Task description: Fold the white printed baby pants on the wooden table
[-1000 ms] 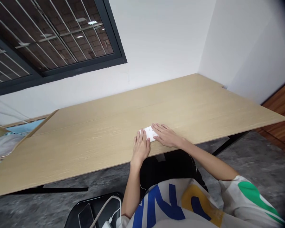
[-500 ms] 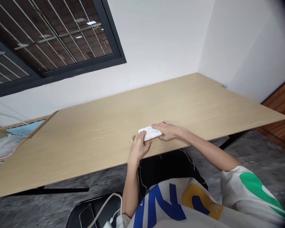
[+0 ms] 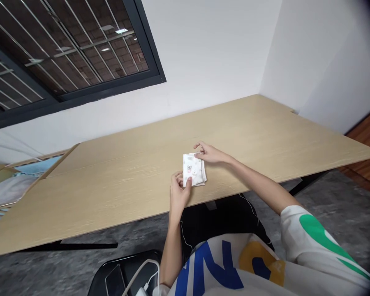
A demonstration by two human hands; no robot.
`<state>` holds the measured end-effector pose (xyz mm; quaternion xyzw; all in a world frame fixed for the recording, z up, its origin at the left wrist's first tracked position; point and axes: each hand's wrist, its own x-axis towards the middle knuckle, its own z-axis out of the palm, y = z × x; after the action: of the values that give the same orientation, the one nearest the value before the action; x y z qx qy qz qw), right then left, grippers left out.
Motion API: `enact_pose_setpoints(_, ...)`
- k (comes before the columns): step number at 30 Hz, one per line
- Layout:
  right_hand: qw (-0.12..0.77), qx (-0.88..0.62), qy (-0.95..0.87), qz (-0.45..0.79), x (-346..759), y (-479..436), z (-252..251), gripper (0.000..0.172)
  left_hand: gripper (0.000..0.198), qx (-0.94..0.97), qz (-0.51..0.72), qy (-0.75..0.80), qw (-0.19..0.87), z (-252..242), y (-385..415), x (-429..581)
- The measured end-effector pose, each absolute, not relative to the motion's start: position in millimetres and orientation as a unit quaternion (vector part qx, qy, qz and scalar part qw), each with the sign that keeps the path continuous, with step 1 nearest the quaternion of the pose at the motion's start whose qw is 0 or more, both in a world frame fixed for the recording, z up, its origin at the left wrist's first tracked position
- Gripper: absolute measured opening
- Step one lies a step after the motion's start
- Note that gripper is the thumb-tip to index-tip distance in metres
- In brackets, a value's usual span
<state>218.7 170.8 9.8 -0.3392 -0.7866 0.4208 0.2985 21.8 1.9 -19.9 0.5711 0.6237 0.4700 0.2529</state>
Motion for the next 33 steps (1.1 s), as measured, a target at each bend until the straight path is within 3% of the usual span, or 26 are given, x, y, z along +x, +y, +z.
enact_pose_setpoints(5, 0.273, -0.397, -0.814, 0.324, 195, 190, -8, 0.044, 0.045, 0.616, 0.333, 0.713, 0.033, -33, 1, 37)
enact_pose_setpoints(7, 0.291, -0.393, -0.833, 0.26, 190, 185, -9, 0.047, 0.047, 0.65, 0.303, 0.698, -0.003, -37, -3, 46)
enact_pose_setpoints(10, 0.28, -0.34, -0.88, 0.179, 184, 164, -6, 0.056, 0.05, 0.687, 0.256, 0.68, -0.015, -44, -11, 58)
enact_pose_setpoints(15, 0.175, -0.154, -0.958, 0.168, 173, 129, -9, 0.062, 0.045, 0.691, 0.202, 0.692, -0.056, -46, -17, 69)
enact_pose_setpoints(19, 0.109, -0.157, -0.967, 0.166, 169, 127, -26, 0.063, 0.043, 0.695, 0.195, 0.69, -0.059, -44, -18, 66)
enact_pose_setpoints(23, 0.134, -0.189, -0.96, 0.156, 178, 139, -36, 0.062, 0.044, 0.7, 0.189, 0.686, -0.058, -44, -18, 64)
enact_pose_setpoints(28, 0.149, -0.259, -0.94, 0.167, 190, 157, -41, 0.074, 0.052, 0.698, 0.181, 0.692, -0.043, -43, -17, 66)
enact_pose_setpoints(33, 0.182, -0.302, -0.921, 0.165, 193, 161, -47, 0.074, 0.044, 0.681, 0.242, 0.691, 0.026, -35, -9, 50)
